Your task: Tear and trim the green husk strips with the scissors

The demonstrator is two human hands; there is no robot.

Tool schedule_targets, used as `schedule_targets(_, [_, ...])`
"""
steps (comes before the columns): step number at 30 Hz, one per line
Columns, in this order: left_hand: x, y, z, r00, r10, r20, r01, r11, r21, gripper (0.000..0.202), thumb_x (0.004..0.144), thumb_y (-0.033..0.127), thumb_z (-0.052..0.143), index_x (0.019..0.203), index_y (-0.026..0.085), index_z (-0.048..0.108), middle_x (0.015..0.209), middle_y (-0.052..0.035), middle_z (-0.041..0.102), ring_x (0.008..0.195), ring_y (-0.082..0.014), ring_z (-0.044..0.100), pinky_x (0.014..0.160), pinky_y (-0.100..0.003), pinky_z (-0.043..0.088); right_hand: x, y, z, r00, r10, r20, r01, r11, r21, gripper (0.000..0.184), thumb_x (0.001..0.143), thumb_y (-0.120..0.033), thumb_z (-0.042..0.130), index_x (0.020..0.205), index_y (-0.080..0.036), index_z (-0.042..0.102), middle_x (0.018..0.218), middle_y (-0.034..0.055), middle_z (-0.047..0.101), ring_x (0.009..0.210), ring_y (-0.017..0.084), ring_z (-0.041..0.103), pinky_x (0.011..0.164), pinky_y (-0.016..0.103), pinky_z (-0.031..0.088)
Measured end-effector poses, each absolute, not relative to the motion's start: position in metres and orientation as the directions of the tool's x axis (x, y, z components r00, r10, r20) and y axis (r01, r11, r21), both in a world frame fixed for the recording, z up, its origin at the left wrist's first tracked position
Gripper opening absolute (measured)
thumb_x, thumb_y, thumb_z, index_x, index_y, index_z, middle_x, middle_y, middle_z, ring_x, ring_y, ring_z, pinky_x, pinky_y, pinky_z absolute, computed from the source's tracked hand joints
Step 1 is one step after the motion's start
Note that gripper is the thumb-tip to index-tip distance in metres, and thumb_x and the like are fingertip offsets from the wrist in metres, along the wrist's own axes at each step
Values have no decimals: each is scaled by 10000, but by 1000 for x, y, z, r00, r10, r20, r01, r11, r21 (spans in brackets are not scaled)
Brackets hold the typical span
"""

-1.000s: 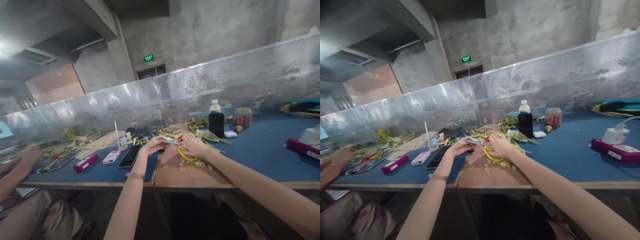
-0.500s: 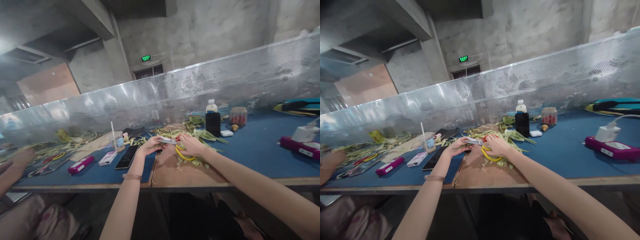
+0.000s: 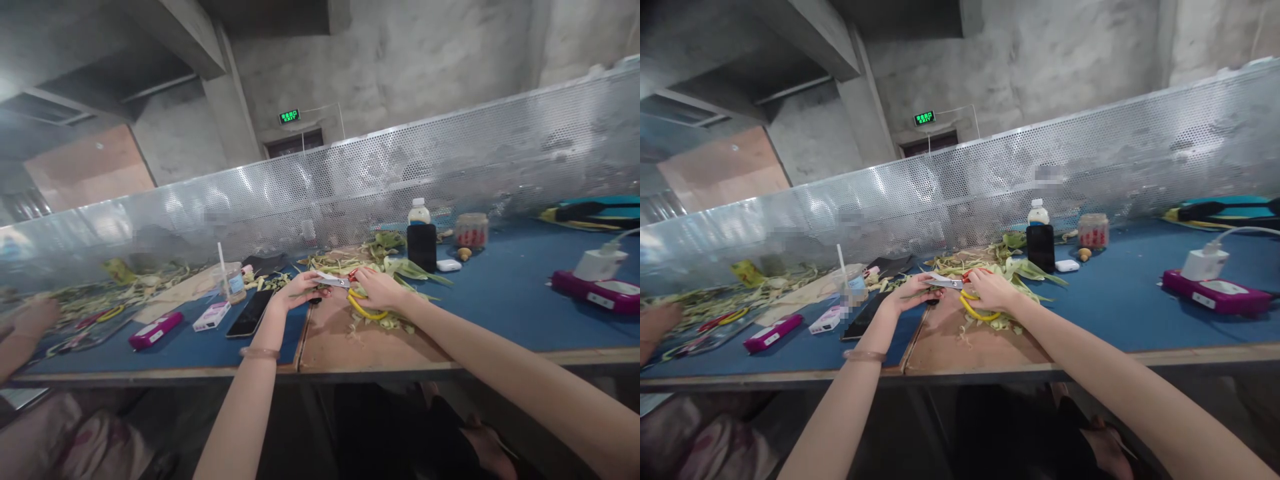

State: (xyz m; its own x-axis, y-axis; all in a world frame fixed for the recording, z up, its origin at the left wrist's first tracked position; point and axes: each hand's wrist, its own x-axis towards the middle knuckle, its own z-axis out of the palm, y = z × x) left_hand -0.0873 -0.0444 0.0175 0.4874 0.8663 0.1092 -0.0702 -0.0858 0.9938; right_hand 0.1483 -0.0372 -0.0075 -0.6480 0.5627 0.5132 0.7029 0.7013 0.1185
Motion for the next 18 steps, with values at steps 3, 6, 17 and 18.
schedule_targets(3, [-89,-43,15,485,867,112,-65,-91,994,222,660,133,645,877,97,613,793,-118,655,697,-166,625,726,-310,472,149,-36,-8,-660,551,511,693,710,129,412,785,-479,417,1017,-140,439,992,123,544,915,223,532,721,300,403])
schedule_targets(6, [-90,-42,13,479,870,116,-67,-96,993,227,662,143,645,881,97,609,800,-121,654,691,-166,626,731,-320,473,150,-35,-8,-680,543,494,676,724,135,414,790,-478,413,1026,-139,437,1004,127,544,906,218,538,718,298,403])
schedule_targets(17, [-87,-45,17,494,865,87,-38,-79,996,194,683,145,619,869,91,615,754,-108,641,675,-153,605,722,-301,467,147,-37,-8,-634,550,544,715,685,140,426,775,-511,407,983,-143,464,995,120,543,899,225,531,671,284,395])
schedule_targets(18, [-87,-46,17,490,867,90,-46,-77,996,189,680,139,620,864,94,615,741,-105,639,676,-156,604,717,-304,468,146,-38,-9,-619,535,575,715,687,131,432,771,-516,408,981,-143,464,1004,116,539,925,225,520,682,282,394])
